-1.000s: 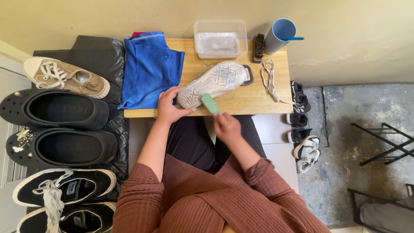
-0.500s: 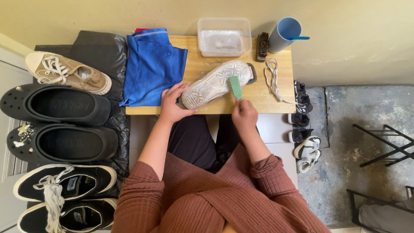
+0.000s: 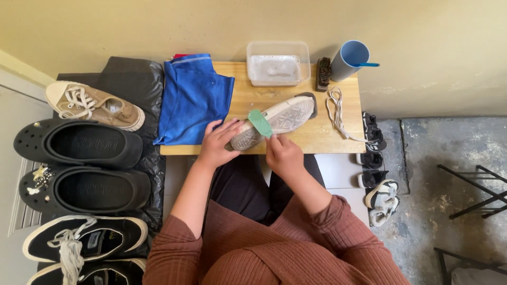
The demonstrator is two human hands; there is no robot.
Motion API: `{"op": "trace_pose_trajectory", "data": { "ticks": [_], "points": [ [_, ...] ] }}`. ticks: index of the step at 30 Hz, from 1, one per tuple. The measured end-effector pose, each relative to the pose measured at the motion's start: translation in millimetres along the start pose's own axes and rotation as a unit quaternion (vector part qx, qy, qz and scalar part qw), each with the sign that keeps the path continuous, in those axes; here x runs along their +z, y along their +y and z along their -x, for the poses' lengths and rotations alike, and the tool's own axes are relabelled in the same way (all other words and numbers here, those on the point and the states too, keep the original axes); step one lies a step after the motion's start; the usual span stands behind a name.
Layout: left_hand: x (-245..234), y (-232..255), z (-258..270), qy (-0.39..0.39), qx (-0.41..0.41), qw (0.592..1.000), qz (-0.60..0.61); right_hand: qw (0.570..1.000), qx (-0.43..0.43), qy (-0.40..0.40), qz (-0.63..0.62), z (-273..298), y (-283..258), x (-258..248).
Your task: The person scrubs a single sneaker with a green brush, repeatedly dipping it into a container of soapy water. They clean the upper, sole, and interior of the shoe, turning it over to reach different areas.
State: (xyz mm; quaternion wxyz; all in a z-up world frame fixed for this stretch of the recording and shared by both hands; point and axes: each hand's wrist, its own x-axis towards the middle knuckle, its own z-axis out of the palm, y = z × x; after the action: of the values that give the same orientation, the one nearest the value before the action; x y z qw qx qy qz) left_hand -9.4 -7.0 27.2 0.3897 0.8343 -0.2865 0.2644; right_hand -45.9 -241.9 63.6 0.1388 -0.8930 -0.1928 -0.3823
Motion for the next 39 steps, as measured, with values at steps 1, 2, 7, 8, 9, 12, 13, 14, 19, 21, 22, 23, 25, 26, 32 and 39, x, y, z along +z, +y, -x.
{"op": "trace_pose_trajectory", "data": {
  "ticks": [1, 2, 7, 8, 9, 12, 13, 14, 19, 21, 22, 23, 25, 26, 32, 39],
  "points": [
    [-1, 0, -6, -0.001, 0.001, 1.0, 0.001, 1.0, 0.001, 0.001, 0.001, 3, 20, 4],
    [-2, 2, -8, 0.006, 0.037, 0.999, -0.002, 0.998, 0.06, -0.006, -0.029, 9, 39, 6],
    [-13, 30, -30, 0.002, 0.116, 0.993, -0.009, 0.983, 0.181, 0.017, -0.028, 31, 86, 7],
    [-15, 34, -34, -0.003, 0.123, 0.992, -0.014, 0.983, 0.163, 0.0, -0.079, 24, 61, -5],
    [-17, 38, -38, -0.009, 0.13, 0.991, -0.019, 0.981, 0.145, -0.016, -0.131, 16, 37, -18],
    [-20, 42, -42, -0.014, 0.143, 0.989, -0.034, 0.994, 0.09, -0.036, -0.057, 16, 28, -28],
    [-21, 46, -42, -0.014, 0.151, 0.988, -0.037, 0.994, 0.09, -0.028, -0.057, 24, 57, -22],
    [-22, 49, -42, -0.017, 0.152, 0.988, -0.033, 0.987, 0.146, -0.042, -0.048, 29, 87, -14],
    [-23, 60, -54, -0.023, 0.16, 0.986, -0.031, 0.971, 0.218, -0.097, -0.011, 12, 90, -28],
    [-25, 63, -57, -0.032, 0.161, 0.986, -0.035, 0.972, 0.168, -0.162, -0.034, 9, 44, -50],
    [-25, 66, -58, -0.033, 0.158, 0.986, -0.036, 0.971, 0.168, -0.164, -0.036, 6, 54, -55],
    [-26, 68, -60, -0.038, 0.162, 0.985, -0.035, 0.956, 0.196, -0.211, -0.062, 4, 64, -59],
    [-31, 70, -64, -0.046, 0.169, 0.984, -0.036, 0.937, 0.224, -0.254, -0.089, 0, 90, -56],
    [-31, 71, -65, -0.056, 0.177, 0.982, -0.04, 0.936, 0.245, -0.249, -0.04, -1, 109, -51],
    [-29, 69, -69, -0.082, 0.205, 0.973, -0.058, 0.939, 0.201, -0.275, -0.051, -11, 52, -70],
    [-28, 65, -69, -0.079, 0.224, 0.969, -0.07, 0.943, 0.203, -0.263, 0.015, 4, 130, -48]
  ]
}}
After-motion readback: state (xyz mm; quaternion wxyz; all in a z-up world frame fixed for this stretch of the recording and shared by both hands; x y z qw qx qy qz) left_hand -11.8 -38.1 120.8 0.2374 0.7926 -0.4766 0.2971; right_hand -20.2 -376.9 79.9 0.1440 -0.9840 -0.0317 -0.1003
